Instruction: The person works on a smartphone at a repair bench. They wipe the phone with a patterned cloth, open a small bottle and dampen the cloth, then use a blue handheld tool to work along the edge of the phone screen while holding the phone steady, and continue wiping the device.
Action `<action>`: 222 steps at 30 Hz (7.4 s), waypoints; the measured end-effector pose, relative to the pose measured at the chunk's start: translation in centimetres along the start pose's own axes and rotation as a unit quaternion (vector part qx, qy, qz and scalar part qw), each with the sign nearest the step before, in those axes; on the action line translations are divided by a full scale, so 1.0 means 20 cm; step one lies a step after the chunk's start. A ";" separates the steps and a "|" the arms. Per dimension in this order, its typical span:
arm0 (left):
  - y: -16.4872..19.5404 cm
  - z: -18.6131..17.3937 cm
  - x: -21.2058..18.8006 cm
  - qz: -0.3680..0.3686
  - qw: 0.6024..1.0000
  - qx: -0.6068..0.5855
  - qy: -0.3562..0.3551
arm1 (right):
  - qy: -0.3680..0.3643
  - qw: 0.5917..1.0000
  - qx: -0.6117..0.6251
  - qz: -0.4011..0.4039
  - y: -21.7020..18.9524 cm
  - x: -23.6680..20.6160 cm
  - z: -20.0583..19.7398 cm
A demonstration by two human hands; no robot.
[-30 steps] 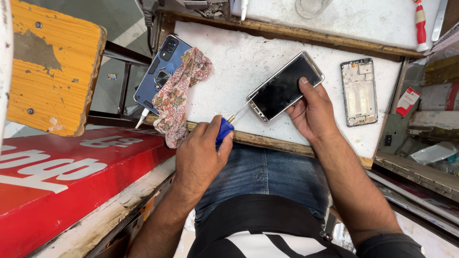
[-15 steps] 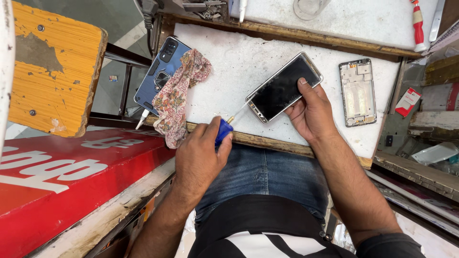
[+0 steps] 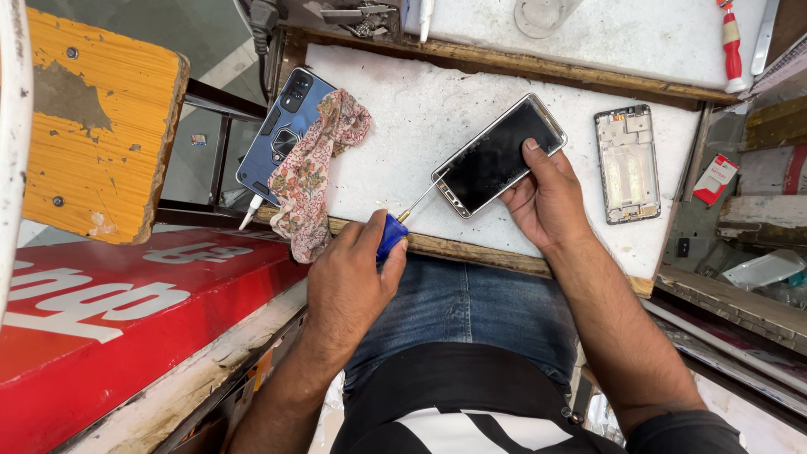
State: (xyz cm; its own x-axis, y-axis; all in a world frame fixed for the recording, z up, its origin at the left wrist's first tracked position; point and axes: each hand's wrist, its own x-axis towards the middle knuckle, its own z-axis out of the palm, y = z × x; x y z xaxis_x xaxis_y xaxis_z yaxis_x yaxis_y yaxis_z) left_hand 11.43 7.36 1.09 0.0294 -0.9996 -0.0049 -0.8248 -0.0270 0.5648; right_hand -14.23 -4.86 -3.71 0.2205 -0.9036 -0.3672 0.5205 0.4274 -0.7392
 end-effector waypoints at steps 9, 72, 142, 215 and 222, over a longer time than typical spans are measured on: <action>0.00 0.00 -0.01 -0.003 1.000 0.008 0.000 | -0.016 1.000 0.004 -0.001 0.00 -0.01 0.00; -0.01 0.02 -0.01 0.027 0.999 0.021 0.025 | -0.019 1.000 0.023 -0.006 -0.01 -0.01 0.01; 0.06 0.08 0.10 0.026 0.999 -0.007 0.026 | -0.002 1.000 -0.026 0.017 0.00 -0.01 0.02; 0.07 0.09 0.18 0.056 0.998 0.010 0.037 | -0.011 0.999 -0.050 0.016 -0.01 -0.01 0.06; 0.08 0.09 0.17 0.043 0.999 0.001 0.022 | -0.004 0.998 -0.058 0.015 0.00 -0.02 0.04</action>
State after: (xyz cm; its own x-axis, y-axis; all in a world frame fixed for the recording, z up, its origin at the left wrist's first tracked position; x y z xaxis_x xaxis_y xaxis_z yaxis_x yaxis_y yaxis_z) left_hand 9.11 3.85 0.44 -0.0169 -0.9967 0.0790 -0.8263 0.0584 0.5602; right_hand -13.68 -4.61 -3.10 0.2411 -0.8902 -0.3865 0.4151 0.4545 -0.7881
